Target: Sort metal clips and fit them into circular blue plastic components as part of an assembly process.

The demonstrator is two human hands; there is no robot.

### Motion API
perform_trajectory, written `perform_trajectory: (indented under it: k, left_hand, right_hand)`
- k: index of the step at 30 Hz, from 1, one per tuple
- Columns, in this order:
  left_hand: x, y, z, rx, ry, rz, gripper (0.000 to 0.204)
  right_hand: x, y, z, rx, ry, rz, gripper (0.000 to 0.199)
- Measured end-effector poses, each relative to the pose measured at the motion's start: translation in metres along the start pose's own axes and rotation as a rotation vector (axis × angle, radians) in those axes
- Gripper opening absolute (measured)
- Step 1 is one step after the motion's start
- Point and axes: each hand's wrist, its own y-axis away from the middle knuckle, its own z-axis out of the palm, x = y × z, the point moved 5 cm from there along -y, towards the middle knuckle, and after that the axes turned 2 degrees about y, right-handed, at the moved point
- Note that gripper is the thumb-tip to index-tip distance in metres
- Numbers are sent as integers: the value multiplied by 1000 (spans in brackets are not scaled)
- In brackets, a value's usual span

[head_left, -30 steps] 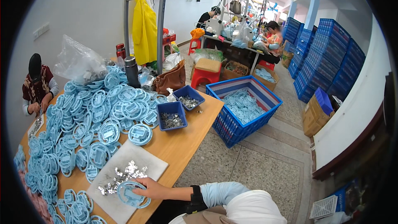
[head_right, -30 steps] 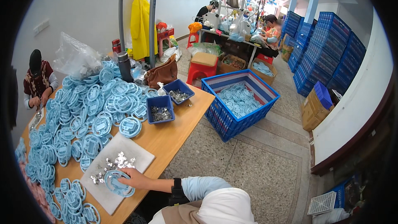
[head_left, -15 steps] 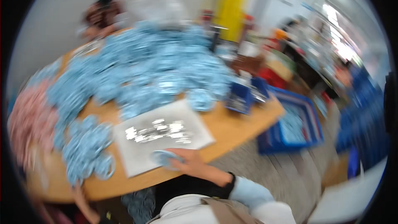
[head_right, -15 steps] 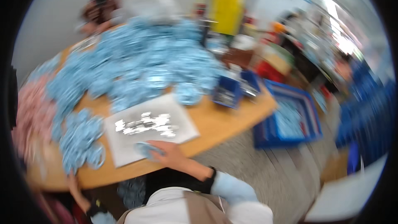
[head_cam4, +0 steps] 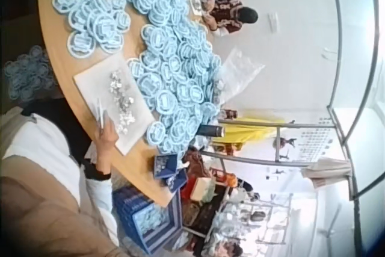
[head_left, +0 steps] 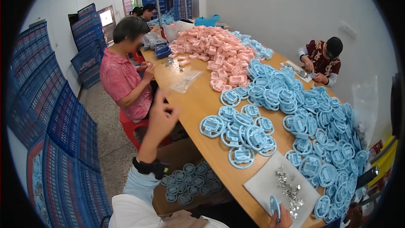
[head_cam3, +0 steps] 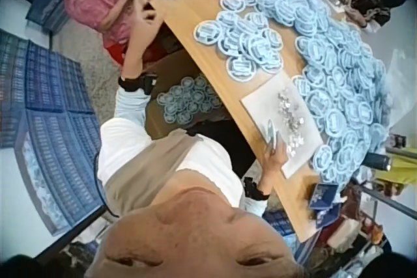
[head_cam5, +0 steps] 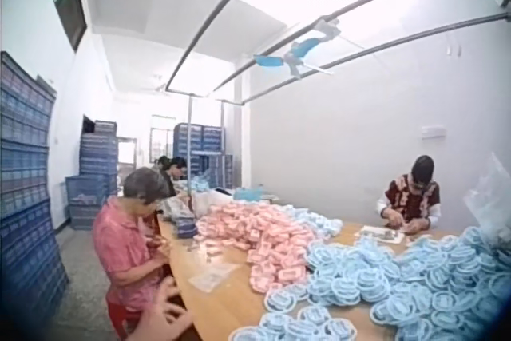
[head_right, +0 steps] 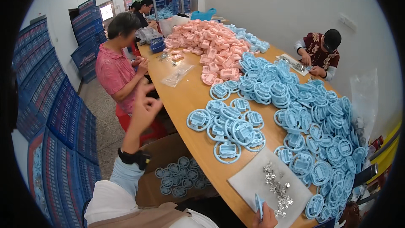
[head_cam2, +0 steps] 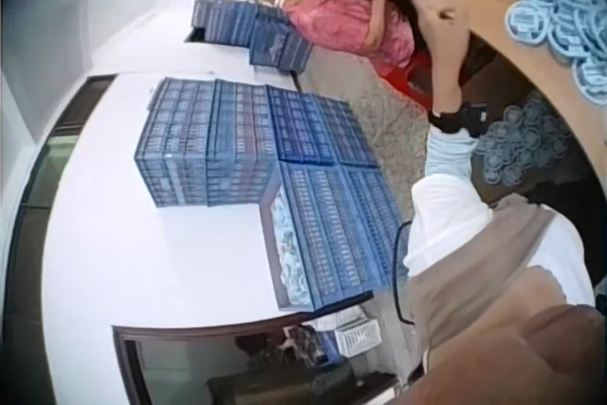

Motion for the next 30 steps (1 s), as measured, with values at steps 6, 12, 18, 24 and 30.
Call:
perform_trajectory:
  k: [6,12,18,24,30]
  left_hand:
    - [-40,-16,8,-9,-175,52,91]
    - [-65,25,67,-167,-168,-59,81]
    - [-108,60,68,-252,-38,-87,67]
    - [39,-16,45,-7,68,196,72]
    - [9,35,78,-411,-67,80,41]
  right_hand:
    - [0,3,0,54,-43,-135,38]
    - [21,6,10,93,-28,-126,43]
    - [10,12,6,47,-85,-9,49]
    - [-4,-1,-11,40,-50,-45,43]
    - [-17,-8,17,85,90,-111,44]
